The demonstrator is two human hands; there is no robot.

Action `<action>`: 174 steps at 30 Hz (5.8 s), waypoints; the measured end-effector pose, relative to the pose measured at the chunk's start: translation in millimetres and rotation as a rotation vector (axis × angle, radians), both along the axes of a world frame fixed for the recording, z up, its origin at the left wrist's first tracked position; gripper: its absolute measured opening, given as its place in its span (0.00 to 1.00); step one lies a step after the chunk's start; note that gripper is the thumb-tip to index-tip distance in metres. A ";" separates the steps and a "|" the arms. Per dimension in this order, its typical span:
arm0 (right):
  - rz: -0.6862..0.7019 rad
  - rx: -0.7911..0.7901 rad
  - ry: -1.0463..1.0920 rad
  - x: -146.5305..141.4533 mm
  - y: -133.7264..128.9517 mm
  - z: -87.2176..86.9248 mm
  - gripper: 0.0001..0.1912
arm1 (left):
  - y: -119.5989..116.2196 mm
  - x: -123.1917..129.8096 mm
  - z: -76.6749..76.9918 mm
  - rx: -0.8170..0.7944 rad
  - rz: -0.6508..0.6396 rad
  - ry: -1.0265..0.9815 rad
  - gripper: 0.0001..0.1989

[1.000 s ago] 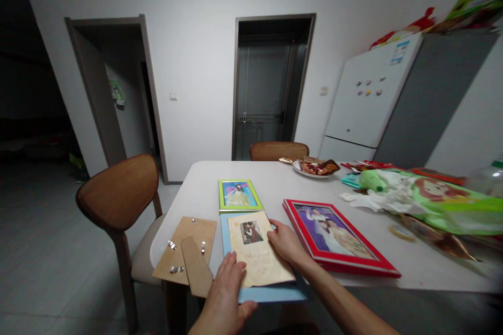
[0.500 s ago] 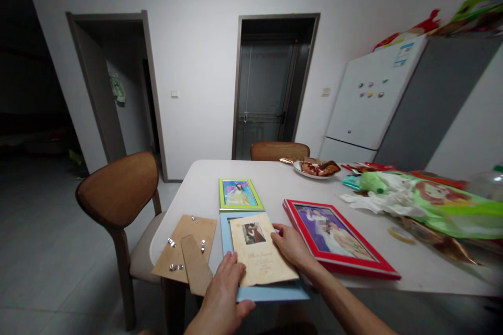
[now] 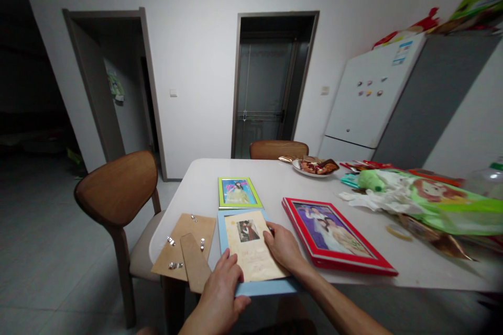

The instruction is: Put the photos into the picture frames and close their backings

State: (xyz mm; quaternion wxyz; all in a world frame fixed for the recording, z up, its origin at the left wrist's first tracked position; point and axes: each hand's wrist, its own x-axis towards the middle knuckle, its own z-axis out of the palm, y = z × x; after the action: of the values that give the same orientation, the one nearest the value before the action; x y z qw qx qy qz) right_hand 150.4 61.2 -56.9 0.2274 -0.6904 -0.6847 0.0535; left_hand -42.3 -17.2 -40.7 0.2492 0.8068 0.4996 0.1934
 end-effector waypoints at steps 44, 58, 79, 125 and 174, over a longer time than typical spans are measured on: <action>0.542 0.014 0.028 -158.9 -40.0 13.1 0.26 | 26.3 -135.4 -23.4 0.215 0.365 0.137 0.23; 0.515 -0.111 0.246 8.6 -56.7 46.1 0.20 | 4.9 2.8 15.1 0.143 0.012 0.021 0.19; 0.539 0.020 -0.065 11.8 -45.8 18.4 0.18 | 15.4 10.6 -6.0 0.186 0.037 0.171 0.14; 0.314 0.088 -0.089 17.7 13.2 -2.7 0.12 | 1.2 11.3 -7.5 0.173 0.089 0.190 0.21; 0.553 0.092 -0.014 -58.3 19.2 -4.3 0.10 | -0.6 -2.6 -19.9 0.163 0.078 0.115 0.28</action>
State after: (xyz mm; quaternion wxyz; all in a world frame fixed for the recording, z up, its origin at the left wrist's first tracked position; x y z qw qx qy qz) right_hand 92.1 80.4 -61.1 0.2307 -0.4666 -0.8503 0.0774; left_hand -44.9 -17.9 -60.5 0.1458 0.8142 0.5266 0.1963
